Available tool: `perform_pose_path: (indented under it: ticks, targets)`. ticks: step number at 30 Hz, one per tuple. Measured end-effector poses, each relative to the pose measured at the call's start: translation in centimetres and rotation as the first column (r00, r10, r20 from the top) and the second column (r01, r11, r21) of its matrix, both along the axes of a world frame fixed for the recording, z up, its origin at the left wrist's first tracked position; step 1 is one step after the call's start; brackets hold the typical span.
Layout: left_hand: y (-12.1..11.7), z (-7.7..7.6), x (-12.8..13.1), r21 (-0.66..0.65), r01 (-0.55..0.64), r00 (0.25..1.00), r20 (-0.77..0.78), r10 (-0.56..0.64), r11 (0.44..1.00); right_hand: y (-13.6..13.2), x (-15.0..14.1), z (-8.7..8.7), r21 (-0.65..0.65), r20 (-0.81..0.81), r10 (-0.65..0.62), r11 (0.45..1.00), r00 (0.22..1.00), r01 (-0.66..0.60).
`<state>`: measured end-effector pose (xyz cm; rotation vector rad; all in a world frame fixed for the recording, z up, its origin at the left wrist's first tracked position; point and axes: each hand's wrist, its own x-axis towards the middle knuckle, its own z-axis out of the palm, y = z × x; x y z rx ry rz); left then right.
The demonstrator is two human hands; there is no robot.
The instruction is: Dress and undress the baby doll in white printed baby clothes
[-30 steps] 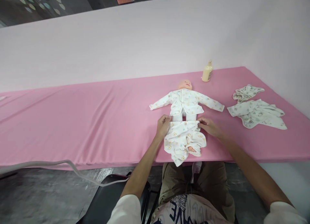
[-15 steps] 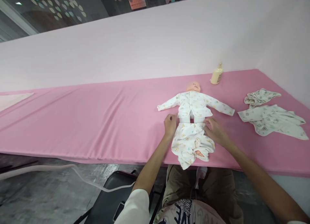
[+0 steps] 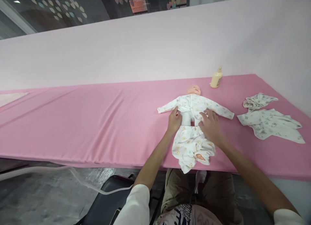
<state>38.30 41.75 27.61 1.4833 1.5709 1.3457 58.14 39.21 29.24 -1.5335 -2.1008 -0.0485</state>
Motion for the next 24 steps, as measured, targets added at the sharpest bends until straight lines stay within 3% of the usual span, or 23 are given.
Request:
perform_pose_path:
  ticks: [2, 4, 8, 12, 16, 19, 22, 24]
  targets:
    - [1.0, -0.2, -0.7, 0.013, 0.029, 0.994, -0.106, -0.028, 0.999, 1.4, 1.7, -0.7, -0.017, 0.030, -0.038, 0.999, 0.999, 0.038]
    - [1.9, -0.2, -1.4, 0.036, 0.065, 0.976, -0.213, -0.056, 0.997, 2.6, 3.2, -1.1, -0.083, 0.007, 0.012, 0.997, 1.000, -0.011]
    - [3.9, 1.2, -2.3, 0.047, 0.092, 0.937, -0.342, -0.070, 0.995, 5.0, 4.7, -0.1, -0.137, -0.103, 0.123, 0.981, 0.987, -0.137]
    - [7.4, 2.3, -2.1, 0.036, 0.060, 0.911, -0.410, -0.040, 0.998, 8.9, 4.9, 1.8, -0.183, -0.220, -0.034, 0.983, 0.975, -0.007]
    - [9.9, 1.4, -1.5, -0.024, -0.021, 0.864, -0.504, 0.007, 0.999, 12.4, 4.2, 2.1, -0.238, -0.325, -0.236, 0.958, 0.916, 0.162]
    - [9.6, 0.3, -1.4, -0.041, -0.059, 0.870, -0.492, 0.031, 0.997, 12.3, 4.0, 0.8, -0.273, -0.395, -0.285, 0.944, 0.873, 0.184]
    - [7.7, -0.2, -2.2, -0.110, -0.018, 0.928, -0.373, -0.024, 0.994, 10.1, 4.9, -1.1, -0.293, -0.383, -0.202, 0.952, 0.901, 0.089]
    - [6.3, 0.0, -2.9, -0.245, 0.060, 0.969, -0.217, -0.115, 0.968, 8.4, 5.9, -2.1, -0.339, -0.341, -0.119, 0.941, 0.932, -0.004]
